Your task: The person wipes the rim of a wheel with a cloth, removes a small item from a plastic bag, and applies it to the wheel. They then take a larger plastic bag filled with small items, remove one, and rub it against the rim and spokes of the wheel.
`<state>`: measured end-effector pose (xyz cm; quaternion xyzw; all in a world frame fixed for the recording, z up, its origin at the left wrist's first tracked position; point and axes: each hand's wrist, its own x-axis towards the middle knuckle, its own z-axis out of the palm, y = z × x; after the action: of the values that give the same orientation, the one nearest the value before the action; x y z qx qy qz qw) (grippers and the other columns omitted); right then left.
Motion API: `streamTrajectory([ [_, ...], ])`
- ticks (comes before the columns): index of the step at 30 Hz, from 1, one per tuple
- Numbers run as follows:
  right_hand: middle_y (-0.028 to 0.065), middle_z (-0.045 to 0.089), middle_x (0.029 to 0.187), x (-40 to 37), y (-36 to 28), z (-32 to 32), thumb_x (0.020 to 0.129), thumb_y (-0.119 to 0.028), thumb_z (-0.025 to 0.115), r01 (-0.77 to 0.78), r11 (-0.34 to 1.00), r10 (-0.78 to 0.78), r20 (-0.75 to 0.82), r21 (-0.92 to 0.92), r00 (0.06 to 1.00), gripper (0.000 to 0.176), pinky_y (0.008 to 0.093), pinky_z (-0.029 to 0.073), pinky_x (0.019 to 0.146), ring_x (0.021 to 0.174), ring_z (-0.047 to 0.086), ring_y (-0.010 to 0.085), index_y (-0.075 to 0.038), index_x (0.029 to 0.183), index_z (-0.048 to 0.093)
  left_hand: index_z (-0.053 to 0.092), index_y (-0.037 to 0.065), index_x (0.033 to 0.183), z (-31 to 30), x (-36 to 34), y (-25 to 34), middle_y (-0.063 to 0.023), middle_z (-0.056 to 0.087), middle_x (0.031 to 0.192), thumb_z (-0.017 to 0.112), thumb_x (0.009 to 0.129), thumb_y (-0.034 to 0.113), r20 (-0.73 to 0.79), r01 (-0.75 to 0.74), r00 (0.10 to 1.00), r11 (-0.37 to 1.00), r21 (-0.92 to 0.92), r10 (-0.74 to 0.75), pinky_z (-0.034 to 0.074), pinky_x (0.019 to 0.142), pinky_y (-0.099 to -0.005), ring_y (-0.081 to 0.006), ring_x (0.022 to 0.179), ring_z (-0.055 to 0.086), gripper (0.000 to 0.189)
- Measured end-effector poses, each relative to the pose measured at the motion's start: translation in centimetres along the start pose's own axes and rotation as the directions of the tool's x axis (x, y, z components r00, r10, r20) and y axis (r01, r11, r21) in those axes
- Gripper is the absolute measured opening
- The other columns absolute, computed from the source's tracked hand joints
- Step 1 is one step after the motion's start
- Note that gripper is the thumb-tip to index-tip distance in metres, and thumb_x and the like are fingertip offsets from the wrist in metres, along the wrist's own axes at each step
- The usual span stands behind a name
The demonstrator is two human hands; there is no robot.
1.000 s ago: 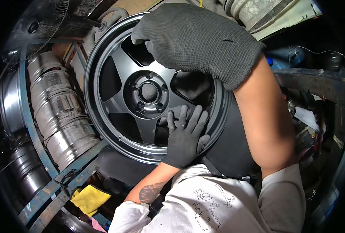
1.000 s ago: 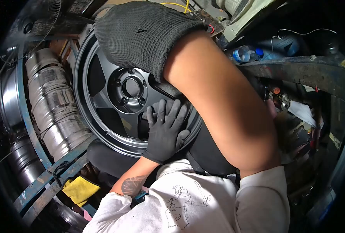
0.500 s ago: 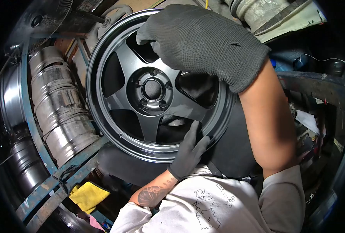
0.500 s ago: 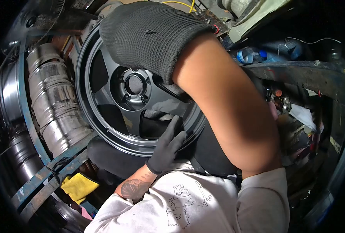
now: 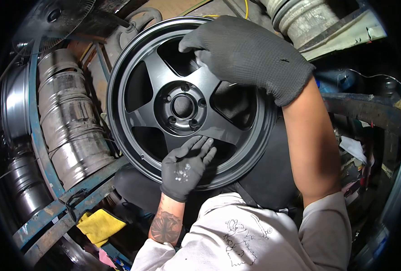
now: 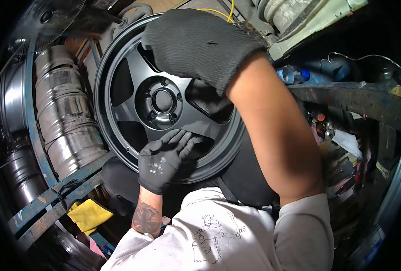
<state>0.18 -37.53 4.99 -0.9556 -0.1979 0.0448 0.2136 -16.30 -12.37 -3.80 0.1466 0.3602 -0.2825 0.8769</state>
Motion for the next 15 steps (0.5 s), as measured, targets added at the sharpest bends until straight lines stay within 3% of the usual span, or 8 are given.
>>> streamTrajectory([
  [4, 0.015, 0.074, 0.119, -0.2, -0.2, -0.9, 0.103, -0.019, 0.06, -0.036, 0.997, 0.03, 0.091, 0.064, 0.995, 0.032, 0.0441, 0.056, 0.102, 0.106, 0.074, 0.0318, -0.01, 0.13, 0.073, 0.045, -0.017, 0.147, -2.1, -0.9, -2.0, -0.0307, 0.048, 0.155, 0.054, 0.093, 0.01, -0.054, -0.141, 0.99, 0.961, -0.237, 0.132, 0.027, 0.131, -0.0592, -0.0427, 0.154, 0.038, 0.061],
  [7, 0.0142, 0.074, 0.119, -0.3, -0.3, -0.1, 0.103, -0.021, 0.061, -0.027, 1.0, 0.028, 0.069, -0.007, 0.997, 0.031, 0.0448, 0.056, 0.102, 0.106, 0.073, 0.0312, -0.011, 0.13, 0.073, 0.045, -0.014, 0.15, -3.9, -1.7, -2.6, -0.0278, 0.049, 0.156, 0.054, 0.096, 0.011, -0.067, -0.153, 0.988, 0.961, -0.232, 0.141, 0.027, 0.132, -0.057, -0.0403, 0.154, 0.038, 0.06],
  [8, 0.0139, 0.075, 0.118, -0.3, -0.4, -0.1, 0.103, -0.022, 0.061, -0.022, 1.0, 0.023, 0.064, -0.009, 0.998, 0.031, 0.0449, 0.056, 0.102, 0.107, 0.073, 0.0307, -0.011, 0.13, 0.073, 0.048, -0.008, 0.15, -4.3, -2.3, -2.4, -0.0252, 0.051, 0.154, 0.054, 0.099, 0.007, -0.057, -0.115, 0.993, 0.955, -0.275, 0.103, 0.033, 0.129, -0.0584, -0.0406, 0.148, 0.046, 0.053],
  [11, 0.0132, 0.075, 0.116, -0.4, -0.5, 0.4, 0.104, -0.023, 0.061, -0.015, 1.0, 0.015, 0.047, -0.003, 0.999, 0.031, 0.0449, 0.056, 0.103, 0.109, 0.073, 0.0292, -0.011, 0.131, 0.073, 0.047, -0.007, 0.151, -6.2, -3.9, -0.9, -0.0257, 0.052, 0.154, 0.054, 0.1, 0.009, -0.052, -0.058, 0.997, 0.997, -0.057, 0.055, 0.039, 0.125, -0.0569, -0.0397, 0.141, 0.054, 0.054],
  [12, 0.0131, 0.075, 0.116, -0.3, -0.3, 0.5, 0.104, -0.023, 0.061, -0.012, 1.0, 0.012, 0.043, 0.0, 0.999, 0.032, 0.0447, 0.055, 0.103, 0.11, 0.073, 0.029, -0.011, 0.131, 0.073, 0.046, -0.006, 0.154, -7.1, -4.5, 0.0, -0.0238, 0.056, 0.148, 0.054, 0.102, 0.012, 0.0, -0.012, 1.0, 0.999, 0.046, 0.012, 0.046, 0.117, -0.0523, -0.0361, 0.131, 0.059, 0.055],
  [13, 0.013, 0.076, 0.116, -0.3, -0.3, 0.7, 0.104, -0.023, 0.062, -0.008, 1.0, 0.008, 0.04, 0.003, 0.999, 0.032, 0.0446, 0.055, 0.104, 0.111, 0.073, 0.0288, -0.011, 0.131, 0.072, 0.045, -0.003, 0.156, -7.2, -5.0, 0.8, -0.0198, 0.066, 0.128, 0.054, 0.103, 0.012, 0.168, 0.021, 0.985, 0.988, 0.151, -0.047, 0.052, 0.107, -0.0448, -0.0292, 0.115, 0.066, 0.056],
  [14, 0.013, 0.075, 0.117, -0.4, -0.4, 0.6, 0.104, -0.022, 0.062, -0.017, 1.0, 0.016, 0.047, 0.024, 0.999, 0.031, 0.0445, 0.055, 0.104, 0.111, 0.073, 0.029, -0.011, 0.131, 0.072, 0.045, -0.002, 0.157, -6.8, -5.6, 1.6, -0.0162, 0.068, 0.118, 0.053, 0.103, 0.012, 0.092, -0.076, 0.995, 0.862, 0.501, 0.035, 0.054, 0.099, -0.0429, -0.026, 0.106, 0.068, 0.056],
  [15, 0.013, 0.075, 0.117, -0.5, -0.7, 0.4, 0.104, -0.022, 0.062, -0.023, 0.999, 0.021, 0.054, 0.044, 0.998, 0.031, 0.0444, 0.055, 0.104, 0.11, 0.073, 0.0292, -0.011, 0.132, 0.072, 0.045, -0.001, 0.158, -5.9, -6.3, 1.9, -0.0126, 0.07, 0.107, 0.052, 0.104, 0.012, 0.053, -0.128, 0.989, 0.607, 0.784, 0.14, 0.056, 0.091, -0.041, -0.0228, 0.097, 0.069, 0.056],
])
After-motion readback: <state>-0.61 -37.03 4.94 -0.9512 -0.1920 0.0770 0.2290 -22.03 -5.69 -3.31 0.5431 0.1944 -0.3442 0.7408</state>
